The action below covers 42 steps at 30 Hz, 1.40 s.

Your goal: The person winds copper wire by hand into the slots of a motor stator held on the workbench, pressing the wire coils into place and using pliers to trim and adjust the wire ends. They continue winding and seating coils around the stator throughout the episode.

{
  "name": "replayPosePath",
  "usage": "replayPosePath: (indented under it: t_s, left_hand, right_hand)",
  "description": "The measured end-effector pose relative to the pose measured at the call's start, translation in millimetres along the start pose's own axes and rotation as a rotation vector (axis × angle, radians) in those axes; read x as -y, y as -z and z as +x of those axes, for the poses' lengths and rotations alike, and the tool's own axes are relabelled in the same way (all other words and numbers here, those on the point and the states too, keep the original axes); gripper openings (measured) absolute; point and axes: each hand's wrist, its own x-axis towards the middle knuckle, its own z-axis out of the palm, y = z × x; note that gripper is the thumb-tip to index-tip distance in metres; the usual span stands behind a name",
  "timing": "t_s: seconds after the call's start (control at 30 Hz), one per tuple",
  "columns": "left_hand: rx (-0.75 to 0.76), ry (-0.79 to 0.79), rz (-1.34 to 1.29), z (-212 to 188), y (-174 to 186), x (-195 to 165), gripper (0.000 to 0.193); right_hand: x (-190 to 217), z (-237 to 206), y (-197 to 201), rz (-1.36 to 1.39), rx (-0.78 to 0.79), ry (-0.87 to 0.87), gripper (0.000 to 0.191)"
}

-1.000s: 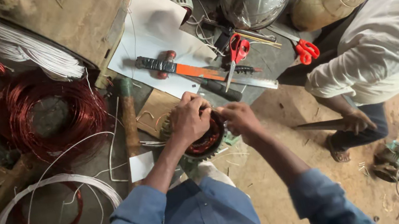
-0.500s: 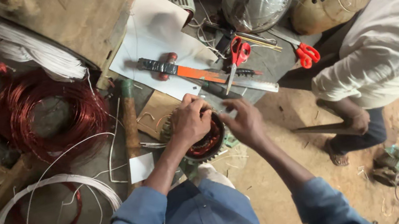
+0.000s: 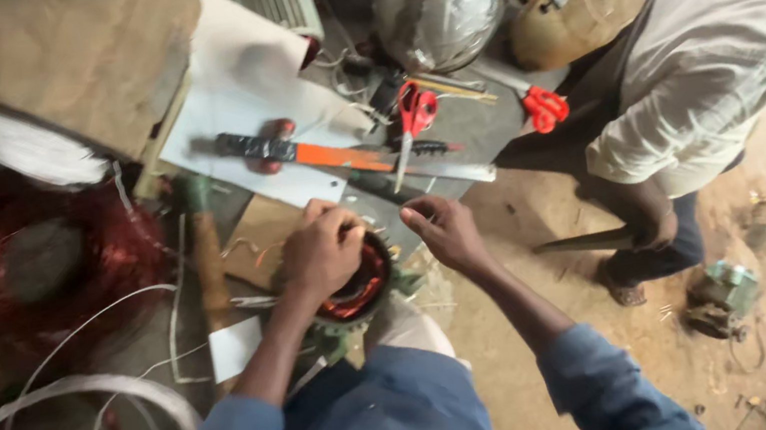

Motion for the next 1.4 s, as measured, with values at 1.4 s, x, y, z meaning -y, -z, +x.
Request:
replayPosePath:
  t_s: [1.4]
  left_hand:
    - [-0.028, -0.056, 0.086, -16, 15, -27, 0.018]
  right_hand:
    - [4, -72, 137, 0.938, 0.158, -0.025, 0.034]
